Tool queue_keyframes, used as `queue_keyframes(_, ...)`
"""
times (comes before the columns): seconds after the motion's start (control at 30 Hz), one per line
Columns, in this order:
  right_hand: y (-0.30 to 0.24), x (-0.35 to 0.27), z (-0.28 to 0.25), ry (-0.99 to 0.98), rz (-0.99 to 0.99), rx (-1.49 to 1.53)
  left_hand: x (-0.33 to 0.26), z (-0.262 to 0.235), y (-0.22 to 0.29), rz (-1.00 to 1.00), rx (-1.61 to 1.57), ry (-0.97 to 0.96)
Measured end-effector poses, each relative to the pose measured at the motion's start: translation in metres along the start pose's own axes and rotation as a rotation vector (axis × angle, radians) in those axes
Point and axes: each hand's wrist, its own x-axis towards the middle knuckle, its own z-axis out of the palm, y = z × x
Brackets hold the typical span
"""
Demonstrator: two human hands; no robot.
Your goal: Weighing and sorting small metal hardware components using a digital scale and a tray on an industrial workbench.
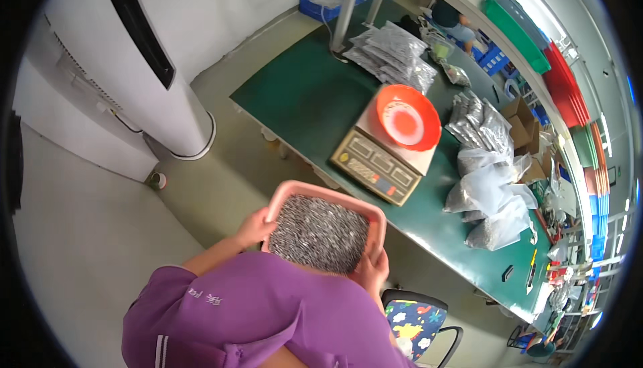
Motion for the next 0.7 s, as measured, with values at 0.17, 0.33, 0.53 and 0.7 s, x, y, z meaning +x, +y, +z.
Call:
queue_keyframes(0.17, 0.012, 0.005, 0.12, -0.371, -0.127, -0.34, -0.026, -0.112, -0.058, -0.028, -0.008, 0.318)
queue_keyframes(0.33, -0.013, 0.029, 0.215, -0.569, -0.336, -0.541, -0.045, -0.167, -0.055, -0.101, -0.127, 0.465)
queue_keyframes(0.53, -0.067, 0.102, 0.292, -0.68, -0.448, -0.79, -0.001, -0.182, -0.02, -0.171, -0.541, 0.382)
queue_keyframes(0.7, -0.098, 0.211, 0.337, -0.72, -0.598, -0.919, 0.092, -0.164, 0.011, -0.116, -0.789, 0.281)
